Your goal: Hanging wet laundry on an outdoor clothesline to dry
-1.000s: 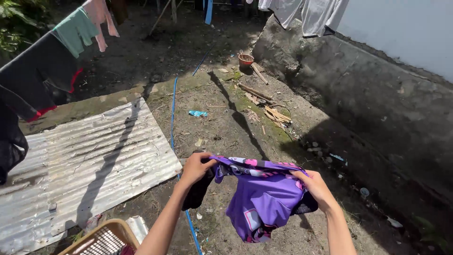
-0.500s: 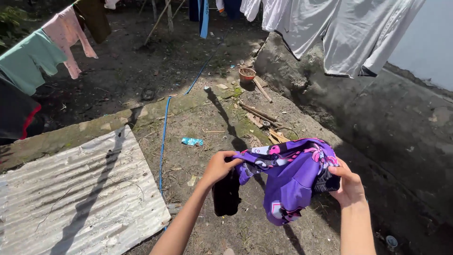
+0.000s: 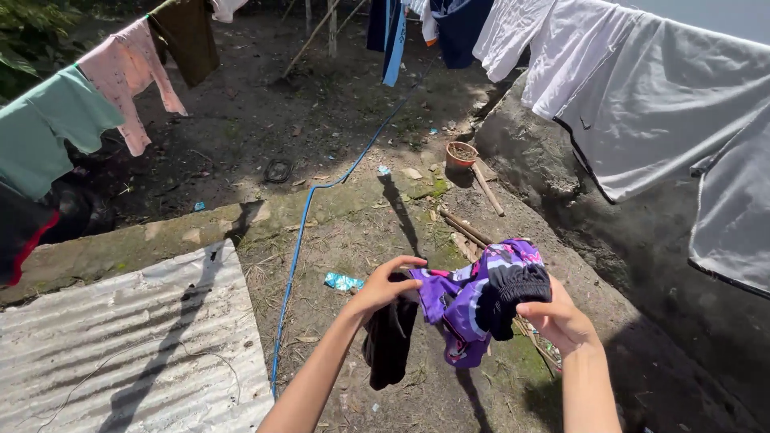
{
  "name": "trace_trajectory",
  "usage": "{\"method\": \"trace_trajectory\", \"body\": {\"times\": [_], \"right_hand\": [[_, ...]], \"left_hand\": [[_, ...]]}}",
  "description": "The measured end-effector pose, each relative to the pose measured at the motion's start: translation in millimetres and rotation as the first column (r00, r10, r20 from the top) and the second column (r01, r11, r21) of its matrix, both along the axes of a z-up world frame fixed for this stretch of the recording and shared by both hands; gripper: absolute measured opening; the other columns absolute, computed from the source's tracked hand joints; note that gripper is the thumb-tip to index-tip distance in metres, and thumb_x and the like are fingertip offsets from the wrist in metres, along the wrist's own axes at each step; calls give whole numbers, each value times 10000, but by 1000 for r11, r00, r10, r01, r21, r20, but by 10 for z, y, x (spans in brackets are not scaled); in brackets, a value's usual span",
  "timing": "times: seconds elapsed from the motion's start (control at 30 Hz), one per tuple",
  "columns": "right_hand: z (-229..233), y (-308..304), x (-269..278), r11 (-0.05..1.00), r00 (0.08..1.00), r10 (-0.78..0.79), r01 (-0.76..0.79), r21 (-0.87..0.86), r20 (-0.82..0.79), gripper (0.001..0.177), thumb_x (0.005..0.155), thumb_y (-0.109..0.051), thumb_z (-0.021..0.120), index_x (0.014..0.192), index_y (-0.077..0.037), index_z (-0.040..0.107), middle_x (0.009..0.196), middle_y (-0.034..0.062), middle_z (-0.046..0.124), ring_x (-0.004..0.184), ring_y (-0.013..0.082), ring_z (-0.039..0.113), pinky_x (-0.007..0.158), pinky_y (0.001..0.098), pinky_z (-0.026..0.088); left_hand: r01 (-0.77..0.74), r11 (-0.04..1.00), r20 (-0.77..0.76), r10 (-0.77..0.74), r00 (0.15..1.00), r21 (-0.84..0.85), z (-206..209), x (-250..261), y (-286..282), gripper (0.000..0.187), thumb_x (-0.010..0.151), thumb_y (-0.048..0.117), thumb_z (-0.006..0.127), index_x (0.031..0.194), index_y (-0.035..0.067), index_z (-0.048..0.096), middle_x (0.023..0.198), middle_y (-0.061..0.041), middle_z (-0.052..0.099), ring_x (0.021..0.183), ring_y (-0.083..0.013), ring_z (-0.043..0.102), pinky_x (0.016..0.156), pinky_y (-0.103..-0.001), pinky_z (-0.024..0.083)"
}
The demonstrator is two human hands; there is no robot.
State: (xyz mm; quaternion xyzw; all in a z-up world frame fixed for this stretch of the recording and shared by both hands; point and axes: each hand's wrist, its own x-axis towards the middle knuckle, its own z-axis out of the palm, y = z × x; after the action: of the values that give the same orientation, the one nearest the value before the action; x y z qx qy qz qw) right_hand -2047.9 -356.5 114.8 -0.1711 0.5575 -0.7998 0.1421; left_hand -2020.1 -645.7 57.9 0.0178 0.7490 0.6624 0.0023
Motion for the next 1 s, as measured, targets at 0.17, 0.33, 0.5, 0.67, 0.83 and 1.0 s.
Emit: {"method": "trace_trajectory", "body": {"times": [0.17, 0.33, 0.5, 0.67, 0.83, 1.0], "right_hand": [[-86, -1168, -786, 999, 996, -5, 0, 49, 88, 348, 711, 100, 655, 1045, 13, 620, 898, 119, 670, 840, 205, 631, 783, 329, 473], [132, -2282, -1582, 969, 983, -49, 4, 247, 178, 296, 845, -30, 635, 1135, 25, 649, 964, 104, 686, 856, 141, 595, 807, 314, 486], [354, -3118, -2250, 734, 969, 140, -241, 634, 205, 212, 892, -167, 631, 977, -18, 754, 897, 76, 748, 755, 156, 616, 827, 292, 434], [159, -3797, -3212, 768, 950, 287, -307, 561, 126, 272, 749, -27, 753, 1020, -4, 747, 880, 89, 750, 776, 141, 634, 787, 271, 475], [93, -4473, -4315, 744, 921, 389, -333, 578, 29, 531, 570, 146, 831, 1071, 4, 725, 921, 89, 761, 833, 140, 660, 828, 294, 525], [-193, -5172, -5357, 663, 628, 255, 440, 606, -735, 551, 664, -98, 788, 1150, -311, 636, 862, -60, 732, 667, 110, 689, 671, 284, 543]], "left_hand": [[50, 993, -26, -47, 999, 108, 230, -600, -736, 312, 778, 228, 700, 1090, 222, 714, 1250, -64, 636, 1299, -239, 460, 1113, -373, 302], [0, 998, -26, 1, 1000, 62, 396, -1404, -1538, 391, 794, 272, 708, 1182, 248, 668, 1368, -108, 547, 1366, -322, 374, 1136, -414, 266], [23, 921, -318, -158, 935, -390, 249, -2237, -2220, 630, 758, 355, 707, 1345, 293, 487, 1423, 1, 513, 1322, -153, 456, 932, -277, 258], [-73, 902, -208, -19, 978, -426, 49, -3157, -2885, 386, 702, 442, 756, 1020, 242, 664, 1081, 33, 677, 1057, -188, 571, 913, -353, 364], [-178, 846, -43, 181, 983, -502, 138, -4153, -3613, 441, 553, 591, 796, 727, 221, 629, 764, 8, 650, 832, -237, 587, 748, -373, 461], [-525, 699, 5, 603, 798, -485, 573, -4970, -4418, 75, 587, 290, 625, 552, 229, 648, 588, -19, 621, 725, -315, 668, 660, -381, 519]]}}
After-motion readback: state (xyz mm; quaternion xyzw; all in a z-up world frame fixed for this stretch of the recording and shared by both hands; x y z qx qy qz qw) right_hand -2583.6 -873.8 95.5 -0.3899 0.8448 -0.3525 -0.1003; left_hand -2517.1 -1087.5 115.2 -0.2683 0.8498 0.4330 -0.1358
